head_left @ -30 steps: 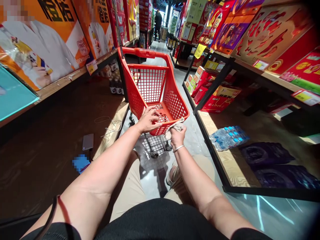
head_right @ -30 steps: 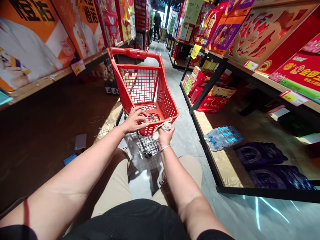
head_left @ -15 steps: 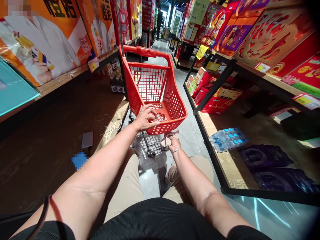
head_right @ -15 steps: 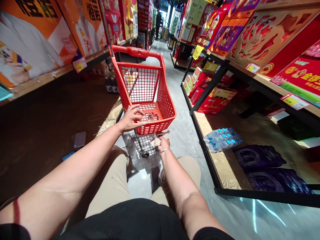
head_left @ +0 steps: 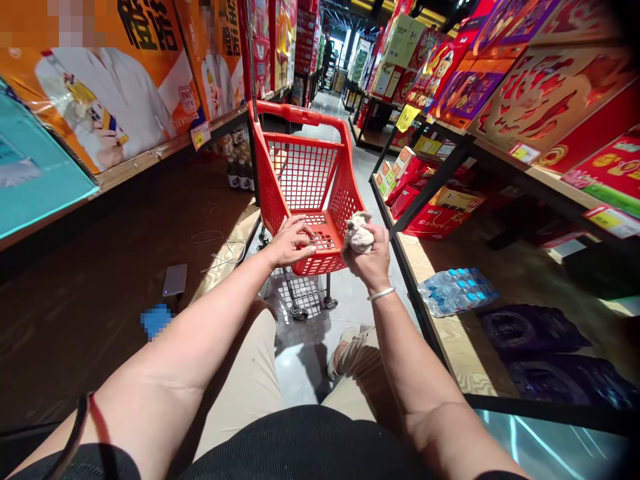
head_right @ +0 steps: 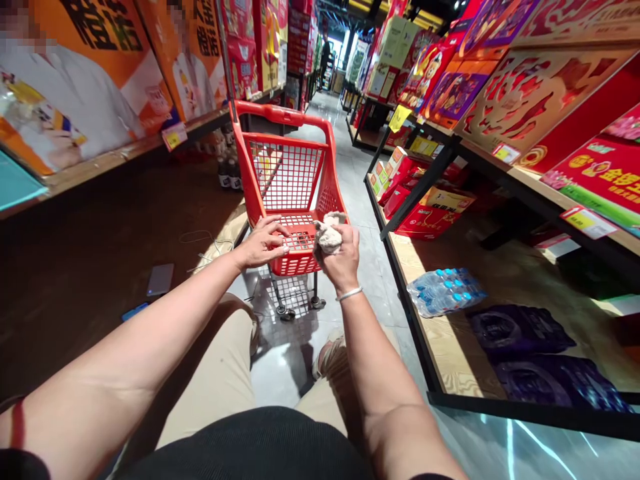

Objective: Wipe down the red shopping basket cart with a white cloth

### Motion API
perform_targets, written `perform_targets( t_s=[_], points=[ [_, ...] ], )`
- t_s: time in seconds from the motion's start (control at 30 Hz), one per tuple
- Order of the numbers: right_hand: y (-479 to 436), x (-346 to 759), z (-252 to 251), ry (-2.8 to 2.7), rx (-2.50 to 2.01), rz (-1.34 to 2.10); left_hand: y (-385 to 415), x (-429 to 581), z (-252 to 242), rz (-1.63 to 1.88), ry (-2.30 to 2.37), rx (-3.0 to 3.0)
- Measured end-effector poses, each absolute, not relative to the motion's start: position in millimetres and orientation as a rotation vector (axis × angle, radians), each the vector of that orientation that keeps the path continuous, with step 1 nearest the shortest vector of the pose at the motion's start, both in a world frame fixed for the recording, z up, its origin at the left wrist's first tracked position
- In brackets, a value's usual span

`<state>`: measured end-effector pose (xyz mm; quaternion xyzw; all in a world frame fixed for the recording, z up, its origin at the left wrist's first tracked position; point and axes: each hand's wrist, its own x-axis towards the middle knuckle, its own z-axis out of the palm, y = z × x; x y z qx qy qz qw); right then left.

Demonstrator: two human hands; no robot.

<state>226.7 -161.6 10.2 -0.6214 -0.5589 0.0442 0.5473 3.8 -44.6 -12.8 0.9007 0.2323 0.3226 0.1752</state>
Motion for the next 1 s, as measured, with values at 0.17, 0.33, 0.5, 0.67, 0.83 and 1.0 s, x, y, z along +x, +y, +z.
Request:
perform_targets(
  t_s=[0.17,0.33,0.5,0.67,0.83,1.0],
  points=[
    [-146,238,23,-1.692,-1.898,0.061,-47,0,-9,0.907,0.679,2.552],
    [-151,192,20,-1.956,-1.789,0.061,-45,-6,-4,0.865,0.737,2.586],
    [-145,209,27,-2.142,-1.704,0.125,-42,-14,3,0.759,0.687,2.571],
    [-141,261,35,-2.134,-1.782,0.133,-39,-12,1,0.801,0.709,2.559],
    [-149,251,31,-2.136,-1.835,0.049,-32,-14,-4,0.854,0.764,2.599],
    [-159,223,30,-2.143,-1.805,0.045,-33,-30,-7,0.875,1.036,2.526]
  ],
)
